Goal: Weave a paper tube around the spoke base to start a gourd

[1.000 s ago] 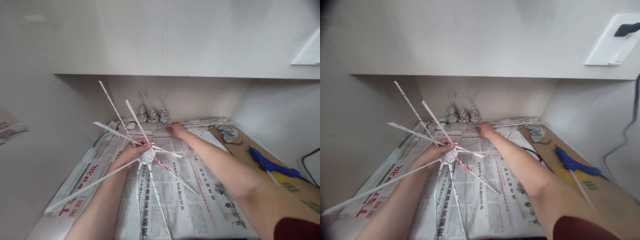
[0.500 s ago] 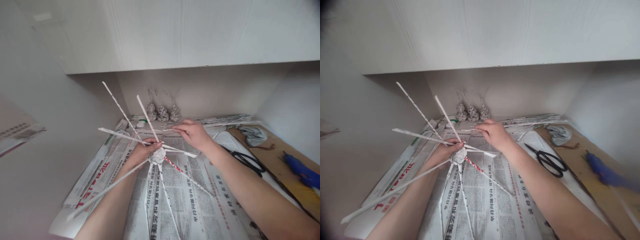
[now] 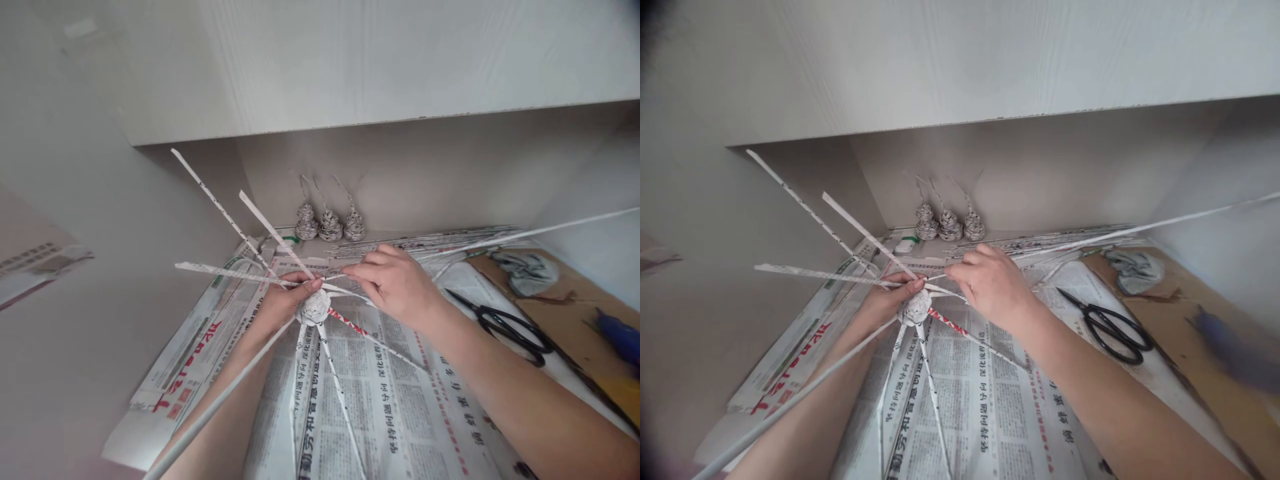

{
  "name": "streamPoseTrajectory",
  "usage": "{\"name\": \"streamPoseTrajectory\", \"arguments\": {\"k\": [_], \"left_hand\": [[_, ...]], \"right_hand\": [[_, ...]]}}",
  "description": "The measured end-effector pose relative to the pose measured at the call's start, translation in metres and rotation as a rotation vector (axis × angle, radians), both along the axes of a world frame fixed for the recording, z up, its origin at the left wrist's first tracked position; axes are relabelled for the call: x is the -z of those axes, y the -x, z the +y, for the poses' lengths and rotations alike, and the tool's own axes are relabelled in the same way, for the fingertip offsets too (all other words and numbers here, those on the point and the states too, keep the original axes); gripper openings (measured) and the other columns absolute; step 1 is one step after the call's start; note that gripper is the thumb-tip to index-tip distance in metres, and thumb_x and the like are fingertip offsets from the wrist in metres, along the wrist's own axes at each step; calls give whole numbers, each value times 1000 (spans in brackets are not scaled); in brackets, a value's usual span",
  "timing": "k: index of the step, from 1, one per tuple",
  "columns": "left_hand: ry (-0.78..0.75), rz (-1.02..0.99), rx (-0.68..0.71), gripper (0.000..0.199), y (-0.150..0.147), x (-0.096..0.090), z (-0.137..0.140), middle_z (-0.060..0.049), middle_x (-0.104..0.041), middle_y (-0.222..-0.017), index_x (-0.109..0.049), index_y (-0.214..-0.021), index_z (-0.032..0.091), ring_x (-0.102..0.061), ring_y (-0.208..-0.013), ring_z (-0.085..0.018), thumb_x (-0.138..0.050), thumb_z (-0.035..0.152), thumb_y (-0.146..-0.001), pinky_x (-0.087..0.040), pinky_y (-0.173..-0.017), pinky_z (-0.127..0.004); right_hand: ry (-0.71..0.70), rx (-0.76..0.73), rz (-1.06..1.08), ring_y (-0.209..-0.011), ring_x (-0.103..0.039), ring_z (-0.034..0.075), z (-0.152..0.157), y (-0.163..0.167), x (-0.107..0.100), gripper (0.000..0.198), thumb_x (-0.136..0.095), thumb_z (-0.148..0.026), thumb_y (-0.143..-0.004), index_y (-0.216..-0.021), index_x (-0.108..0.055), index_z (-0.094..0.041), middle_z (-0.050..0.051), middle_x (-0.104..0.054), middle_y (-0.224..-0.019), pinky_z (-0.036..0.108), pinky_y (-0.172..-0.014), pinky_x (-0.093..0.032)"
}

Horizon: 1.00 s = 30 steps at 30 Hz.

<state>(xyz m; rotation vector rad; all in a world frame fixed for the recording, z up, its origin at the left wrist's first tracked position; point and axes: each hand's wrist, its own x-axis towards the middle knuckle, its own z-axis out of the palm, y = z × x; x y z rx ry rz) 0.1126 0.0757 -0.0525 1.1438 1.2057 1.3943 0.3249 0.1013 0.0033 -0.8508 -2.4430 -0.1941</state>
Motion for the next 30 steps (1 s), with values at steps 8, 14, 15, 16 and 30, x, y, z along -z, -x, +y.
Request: {"name": "streamPoseTrajectory", "arguments": {"k": [8, 14, 15, 16, 30], "left_hand": [[-28, 12, -10, 33, -1, -2, -2, -6, -70, -79, -71, -81, 15, -62, -71, -18, -75, 38, -58, -47, -67, -28], [-44, 54, -13, 33, -2, 1, -1, -7, -70, -82, -71, -82, 14, -63, -74, -20, -74, 38, -59, -47, -68, -28], [-45, 58, -16, 34, -3, 1, -1, -7, -70, -81, -71, -82, 14, -63, -74, -20, -74, 38, -59, -47, -68, -29], [-45, 59, -18, 34, -3, 2, -1, -7, -70, -81, -71, -82, 14, -63, -74, -21, -74, 39, -59, -48, -68, -29], [-81, 165, 23, 32, -5, -2, -4, -6, -70, -80, -71, -82, 14, -62, -74, -19, -72, 39, -63, -46, -70, -28]], "right_hand": [[-13, 42, -12, -71, -43, 19, -4, 0, -4, 27, -42, -27, -90, -98, -68, -26, 4, -58, -69, 31, -68, -33], [-15, 46, -39, -71, -42, 19, -6, 3, -1, 25, -43, -26, -89, -92, -68, -24, 4, -57, -67, 30, -68, -32], [-14, 46, -41, -71, -42, 19, -6, 4, 0, 25, -44, -26, -89, -92, -68, -24, 4, -58, -67, 30, -68, -32], [-11, 48, -45, -72, -42, 19, -6, 5, 1, 24, -44, -25, -89, -92, -68, -24, 4, -58, -68, 30, -68, -32], [12, 55, -68, -74, -45, 19, -13, 13, 5, 22, -46, -22, -87, -92, -68, -22, 4, -62, -72, 31, -69, -33]]}}
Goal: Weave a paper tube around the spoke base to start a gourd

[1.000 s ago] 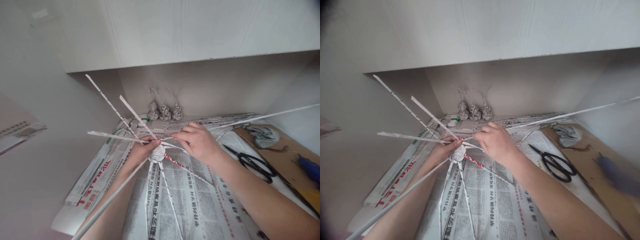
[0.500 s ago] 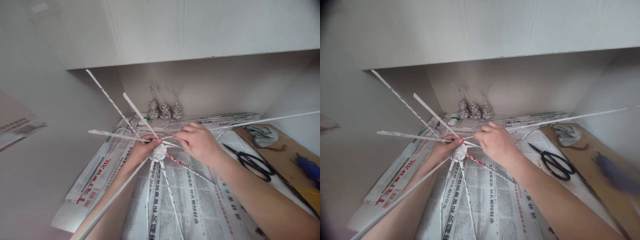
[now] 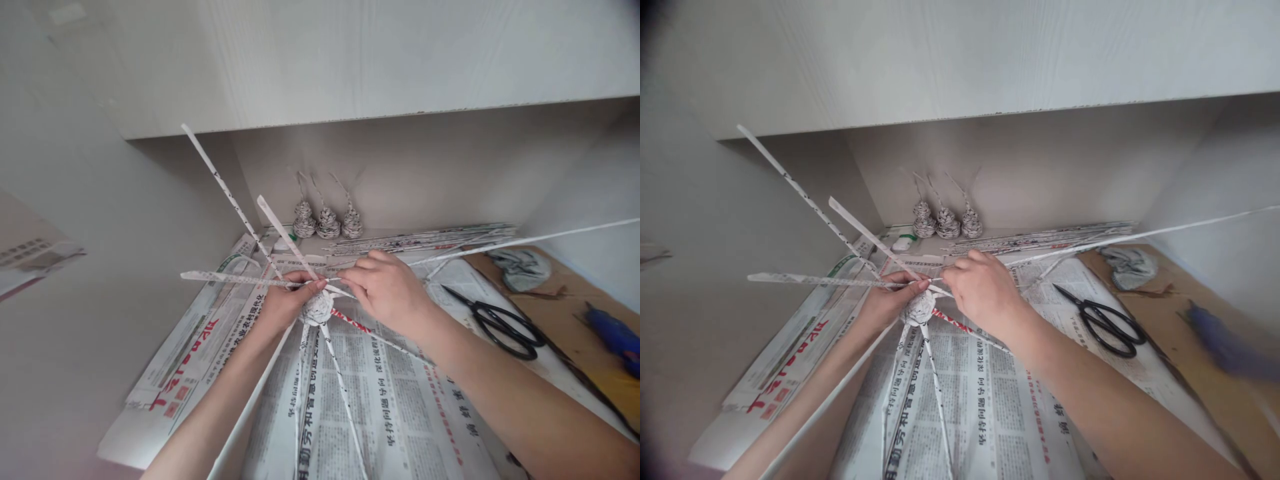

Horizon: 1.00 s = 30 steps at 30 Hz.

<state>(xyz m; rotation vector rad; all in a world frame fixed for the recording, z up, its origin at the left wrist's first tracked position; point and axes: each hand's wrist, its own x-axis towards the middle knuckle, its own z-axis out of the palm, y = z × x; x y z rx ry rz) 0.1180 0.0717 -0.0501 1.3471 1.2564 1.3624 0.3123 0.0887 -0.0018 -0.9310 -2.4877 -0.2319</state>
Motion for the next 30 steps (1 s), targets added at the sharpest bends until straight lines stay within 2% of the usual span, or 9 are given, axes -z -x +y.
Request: {"name": "streamPoseTrajectory", "arguments": {"k": [7, 14, 24, 30], "left_hand": [[-24, 20, 13, 29, -2, -2, -2, -7, -70, -81, -71, -80, 14, -62, -78, -22, -71, 38, -64, -47, -72, -30], [-32, 21, 16, 24, -6, -4, -3, -4, -70, -76, -71, -78, 16, -62, -72, -19, -70, 36, -65, -47, -68, -28], [-41, 8, 36, 23, -5, 4, -1, -5, -69, -76, -69, -79, 15, -60, -70, -18, -70, 34, -66, -45, -66, -26], [-37, -17, 50, 20, -7, 8, 2, 0, -63, -64, -66, -75, 15, -54, -57, -12, -69, 33, -66, -39, -55, -23]], "right_hand": [[13, -23, 18, -74, -46, 20, -1, 2, 3, 23, -46, -20, -87, -94, -68, -23, 4, -63, -72, 32, -70, -33], [-6, -18, 15, -74, -45, 20, -1, 5, 6, 22, -47, -19, -86, -92, -68, -22, 4, -62, -71, 32, -71, -33], [22, -19, 21, -72, -45, 19, 1, 7, 12, 21, -47, -18, -85, -86, -68, -22, 3, -61, -70, 31, -70, -34], [90, -31, 66, -78, -52, 19, 1, 8, 12, 21, -47, -22, -87, -93, -68, -23, 3, -66, -79, 32, -75, -37]]}}
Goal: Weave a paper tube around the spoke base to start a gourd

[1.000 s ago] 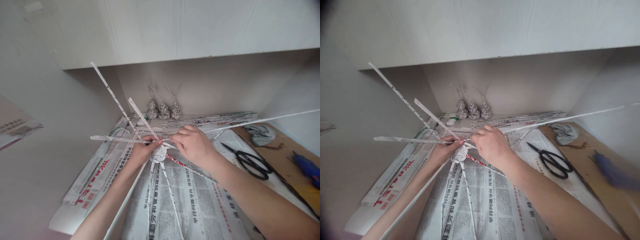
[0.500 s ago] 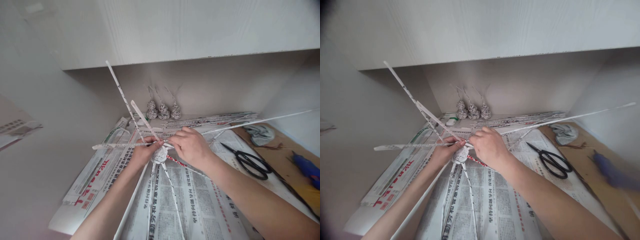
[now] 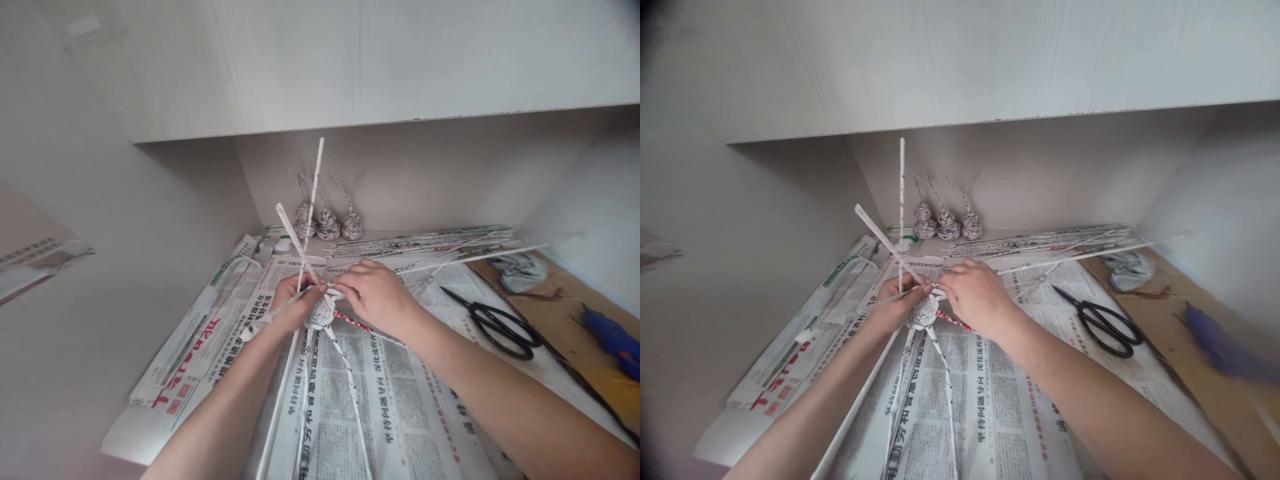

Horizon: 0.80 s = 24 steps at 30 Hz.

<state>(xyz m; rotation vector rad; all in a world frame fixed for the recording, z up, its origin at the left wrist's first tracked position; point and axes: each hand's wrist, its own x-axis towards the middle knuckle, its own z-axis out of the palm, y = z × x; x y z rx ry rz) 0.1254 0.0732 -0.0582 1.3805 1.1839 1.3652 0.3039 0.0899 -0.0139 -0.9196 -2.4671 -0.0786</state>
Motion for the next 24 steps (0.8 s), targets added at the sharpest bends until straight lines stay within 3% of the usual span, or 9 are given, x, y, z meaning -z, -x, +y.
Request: {"name": "streamPoseTrajectory", "arguments": {"k": [8, 14, 24], "left_hand": [[-7, 71, -15, 24, 1, 0, -2, -6, -70, -78, -71, -81, 13, -61, -74, -19, -68, 32, -68, -45, -67, -26], [-18, 126, -21, 27, 2, 2, -1, -6, -71, -79, -71, -85, 13, -62, -71, -19, -64, 36, -72, -45, -63, -26], [-35, 99, -45, 26, -4, 3, -2, -6, -70, -80, -71, -85, 13, -61, -72, -18, -64, 34, -71, -45, -65, -26]], "right_hand": [[90, 58, 62, -84, -56, 20, -2, 2, 1, 20, -52, -33, -85, -95, -68, -23, 3, -69, -84, 31, -76, -39], [106, 151, 78, -79, -55, 20, -2, 4, 5, 19, -56, -36, -82, -87, -69, -24, 3, -67, -74, 29, -71, -37], [228, 136, 145, -60, -51, 12, -1, 2, 4, 11, -56, -26, -79, -78, -66, -22, -2, -64, -69, 24, -57, -29]]}}
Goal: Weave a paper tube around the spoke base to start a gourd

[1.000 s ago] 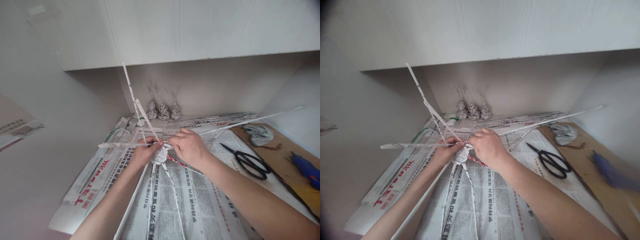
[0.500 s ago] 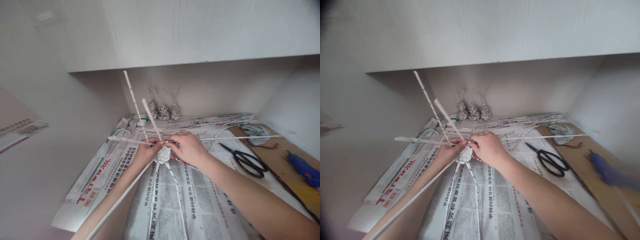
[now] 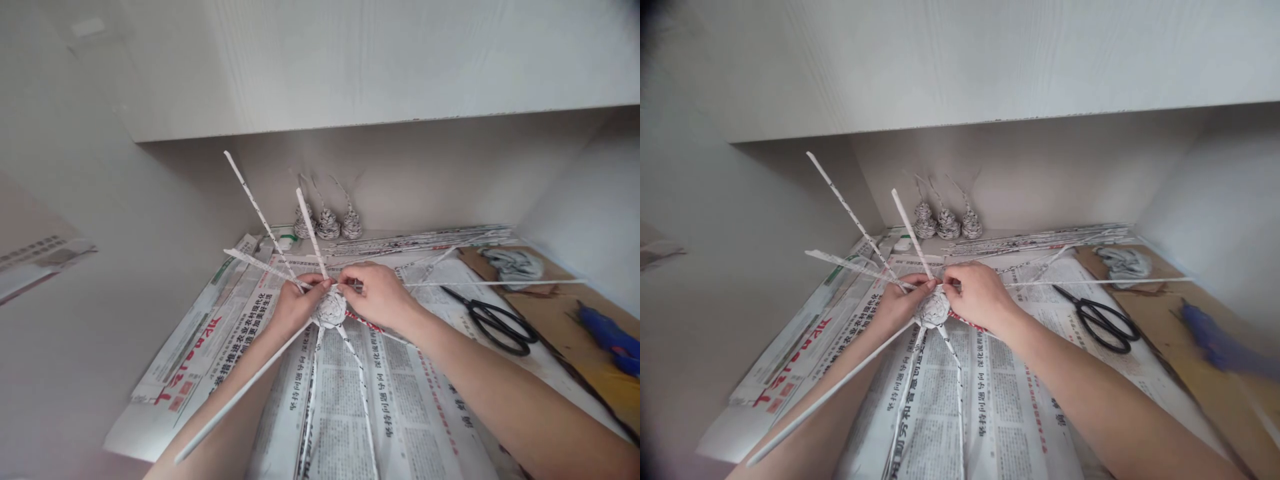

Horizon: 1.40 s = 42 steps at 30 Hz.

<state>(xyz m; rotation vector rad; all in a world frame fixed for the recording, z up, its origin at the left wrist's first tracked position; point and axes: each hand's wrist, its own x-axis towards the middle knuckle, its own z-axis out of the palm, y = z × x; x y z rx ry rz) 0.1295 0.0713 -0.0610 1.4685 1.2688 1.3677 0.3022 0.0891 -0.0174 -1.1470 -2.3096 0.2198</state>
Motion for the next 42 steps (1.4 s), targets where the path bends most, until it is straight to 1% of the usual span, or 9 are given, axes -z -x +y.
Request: {"name": "streamPoseTrajectory", "arguments": {"k": [8, 16, 21, 24, 28, 30, 32, 34, 42], "left_hand": [[-38, -3, -3, 25, -5, -3, -4, -7, -71, -83, -71, -84, 14, -63, -78, -20, -63, 34, -72, -46, -72, -28], [51, -79, -31, 28, -8, 0, -2, -7, -71, -78, -72, -83, 13, -62, -74, -20, -67, 35, -67, -46, -66, -27], [62, -15, 62, 29, -6, 1, -2, -7, -70, -79, -70, -88, 12, -61, -71, -19, -63, 35, -70, -45, -63, -27], [65, 85, 0, 24, -5, -2, -3, -7, -69, -74, -70, -77, 12, -61, -70, -19, -63, 34, -69, -44, -63, -27], [93, 171, -92, 24, 3, -3, 1, -4, -65, -63, -68, -70, 13, -57, -59, -17, -62, 35, -67, -40, -56, -25], [88, 171, -142, 24, 8, 0, 5, -2, -62, -58, -66, -69, 13, -54, -55, -15, -63, 37, -66, -38, -53, -24], [73, 148, -176, 25, 12, 4, 9, -1, -61, -57, -66, -69, 13, -53, -54, -14, -63, 38, -66, -37, -53, -24], [60, 103, -191, 26, 15, 8, 12, -1, -60, -56, -65, -68, 13, -52, -53, -14, -64, 39, -65, -37, -53, -24], [72, -75, -244, 29, 23, 18, 23, 0, -57, -54, -61, -65, 13, -50, -51, -12, -67, 41, -62, -37, -53, -23]], "right_hand": [[120, 3, 31, -62, -54, 13, 1, -2, 3, 22, -58, -44, -77, -81, -65, -24, -1, -67, -72, 23, -55, -29], [182, 10, 70, -57, -50, 11, 6, 1, 6, 15, -58, -33, -77, -75, -66, -21, -2, -65, -68, 22, -52, -28], [130, -9, -39, -58, -50, 12, 9, -1, 12, 18, -52, -31, -81, -79, -67, -22, -1, -65, -67, 23, -53, -27], [77, -31, -106, -63, -54, 15, 10, -1, 14, 22, -47, -30, -85, -84, -68, -24, 0, -66, -70, 24, -56, -31], [-118, 16, -103, -81, -56, 18, 6, -2, 5, 26, -43, -30, -88, -91, -67, -21, 4, -67, -83, 26, -68, -34], [-153, 57, -103, -73, -55, 18, 2, -4, -2, 33, -40, -36, -89, -80, -67, -20, 4, -66, -73, 26, -63, -33], [-86, 69, -146, -54, -49, 15, -1, -6, -7, 46, -35, -44, -90, -63, -64, -19, 2, -58, -54, 26, -53, -28], [-5, 64, -179, -45, -42, 13, -3, -7, -8, 52, -34, -47, -89, -55, -60, -19, 0, -52, -46, 26, -48, -22], [41, 125, -171, -45, -43, 13, -8, -26, -3, 44, -41, -45, -86, -56, -62, -19, 0, -53, -47, 25, -48, -23]]}}
